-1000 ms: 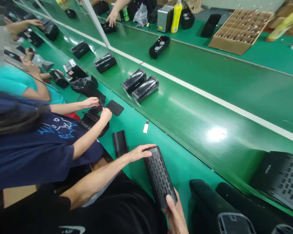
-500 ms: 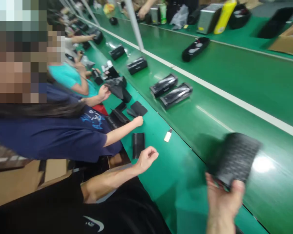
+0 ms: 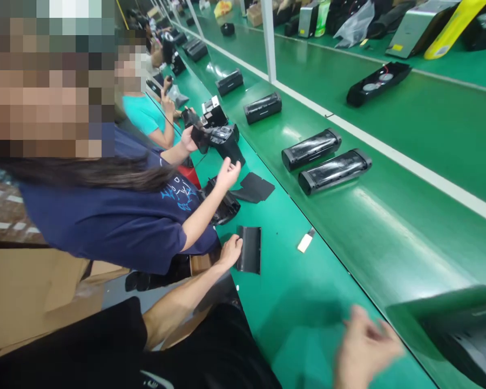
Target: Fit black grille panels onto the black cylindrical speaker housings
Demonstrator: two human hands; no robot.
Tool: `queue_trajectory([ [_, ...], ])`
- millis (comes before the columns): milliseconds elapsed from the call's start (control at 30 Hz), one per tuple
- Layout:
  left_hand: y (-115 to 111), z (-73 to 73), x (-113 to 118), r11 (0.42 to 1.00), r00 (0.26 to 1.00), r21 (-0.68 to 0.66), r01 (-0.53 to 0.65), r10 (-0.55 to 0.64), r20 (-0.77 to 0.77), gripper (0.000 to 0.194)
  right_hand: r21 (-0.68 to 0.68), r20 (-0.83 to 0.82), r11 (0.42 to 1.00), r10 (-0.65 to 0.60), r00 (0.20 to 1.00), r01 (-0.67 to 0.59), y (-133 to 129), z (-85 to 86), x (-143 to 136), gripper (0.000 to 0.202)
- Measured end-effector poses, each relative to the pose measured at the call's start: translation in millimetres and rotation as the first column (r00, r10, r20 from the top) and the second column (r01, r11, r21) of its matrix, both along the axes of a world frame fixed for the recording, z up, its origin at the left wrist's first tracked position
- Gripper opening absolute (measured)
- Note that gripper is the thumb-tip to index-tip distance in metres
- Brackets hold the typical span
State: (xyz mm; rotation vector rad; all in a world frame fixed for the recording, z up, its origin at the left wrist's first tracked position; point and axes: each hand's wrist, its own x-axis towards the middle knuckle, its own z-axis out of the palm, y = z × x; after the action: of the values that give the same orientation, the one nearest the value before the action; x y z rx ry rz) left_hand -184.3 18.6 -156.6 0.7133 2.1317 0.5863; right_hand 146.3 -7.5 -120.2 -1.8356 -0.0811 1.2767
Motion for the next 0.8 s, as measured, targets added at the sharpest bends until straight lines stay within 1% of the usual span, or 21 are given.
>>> queue_trajectory([
  [33,-1.0,0.4,1.3,1.0,1.0,0.007,0.023,-0.023,0.019,0.015,0.013,-0.007,0.993,0.114,0.993,-0.114,-7.3,-5.4,-29.5,0.116],
  [67,-2.8,1.8,3.5,0.999,0.998,0.013,0.045,-0.045,0.043,0.015,0.048,-0.043,0.974,0.225,0.973,-0.223,-13.4,-10.9,-57.2,0.104],
  [100,-5.1,4.1,6.9,0.998,0.995,0.018,0.064,-0.065,0.071,0.016,0.081,-0.065,0.954,0.295,0.953,-0.29,-18.4,-15.8,-81.4,0.098],
  [133,-7.6,7.5,11.6,0.996,0.991,0.025,0.081,-0.083,0.103,0.019,0.114,-0.087,0.934,0.347,0.934,-0.337,-22.5,-19.4,-100.3,0.094],
  [167,-10.2,11.9,17.6,0.995,0.985,0.035,0.095,-0.098,0.139,0.022,0.151,-0.106,0.918,0.384,0.917,-0.367,-25.9,-21.2,-112.7,0.09],
  [200,-12.9,17.5,24.8,0.993,0.978,0.047,0.105,-0.112,0.177,0.025,0.182,-0.119,0.907,0.405,0.907,-0.381,-29.0,-21.1,-118.1,0.088],
  [233,-15.5,24.3,32.9,0.991,0.969,0.06,0.115,-0.126,0.213,0.029,0.206,-0.126,0.9,0.415,0.901,-0.385,-32.4,-19.0,-116.6,0.085],
  [267,-18.1,32.0,41.3,0.989,0.954,0.076,0.126,-0.142,0.264,0.034,0.22,-0.126,0.898,0.414,0.901,-0.382,-36.3,-15.2,-109.2,0.083],
  [300,-20.4,40.6,49.3,0.985,0.927,0.095,0.141,-0.165,0.337,0.039,0.228,-0.125,0.899,0.408,0.904,-0.374,-41.1,-9.9,-97.1,0.081],
  [333,-22.3,49.7,56.4,0.981,0.883,0.116,0.157,-0.192,0.428,0.045,0.229,-0.123,0.904,0.395,0.91,-0.361,-46.8,-3.6,-81.8,0.079],
  [400,-23.3,67.9,66.0,0.973,0.749,0.155,0.17,-0.23,0.621,0.057,0.222,-0.121,0.919,0.358,0.926,-0.327,-60.9,10.2,-47.8,0.073],
  [467,-19.0,83.3,69.3,0.979,0.616,0.139,0.151,-0.203,0.761,0.067,0.198,-0.124,0.928,0.344,0.931,-0.317,-77.3,23.0,-17.1,0.069],
  [500,-15.0,89.3,69.4,0.982,0.576,0.108,0.156,-0.179,0.797,0.07,0.172,-0.116,0.932,0.341,0.933,-0.319,-85.6,28.3,-4.9,0.069],
  [533,-10.1,94.1,69.2,0.98,0.544,0.074,0.185,-0.165,0.823,0.073,0.14,-0.102,0.936,0.339,0.935,-0.323,-93.4,32.8,4.7,0.069],
  [567,-4.9,97.8,69.2,0.969,0.511,0.047,0.242,-0.168,0.843,0.074,0.11,-0.089,0.939,0.336,0.938,-0.326,-100.6,36.6,11.9,0.07],
  [633,3.9,102.5,70.8,0.915,0.43,0.033,0.402,-0.22,0.876,0.071,0.08,-0.086,0.948,0.316,0.945,-0.309,-112.1,42.5,19.1,0.069],
  [700,8.1,104.8,74.5,0.855,0.365,0.051,0.516,-0.273,0.89,0.064,0.099,-0.119,0.958,0.281,0.952,-0.271,-120.3,46.9,19.6,0.066],
  [733,8.5,105.4,76.8,0.838,0.349,0.058,0.542,-0.288,0.892,0.06,0.118,-0.143,0.96,0.268,0.953,-0.253,-123.4,48.5,18.5,0.065],
  [800,6.8,105.8,81.0,0.827,0.334,0.072,0.557,-0.302,0.893,0.055,0.142,-0.134,0.962,0.253,0.958,-0.234,-129.1,49.9,15.8,0.064],
])
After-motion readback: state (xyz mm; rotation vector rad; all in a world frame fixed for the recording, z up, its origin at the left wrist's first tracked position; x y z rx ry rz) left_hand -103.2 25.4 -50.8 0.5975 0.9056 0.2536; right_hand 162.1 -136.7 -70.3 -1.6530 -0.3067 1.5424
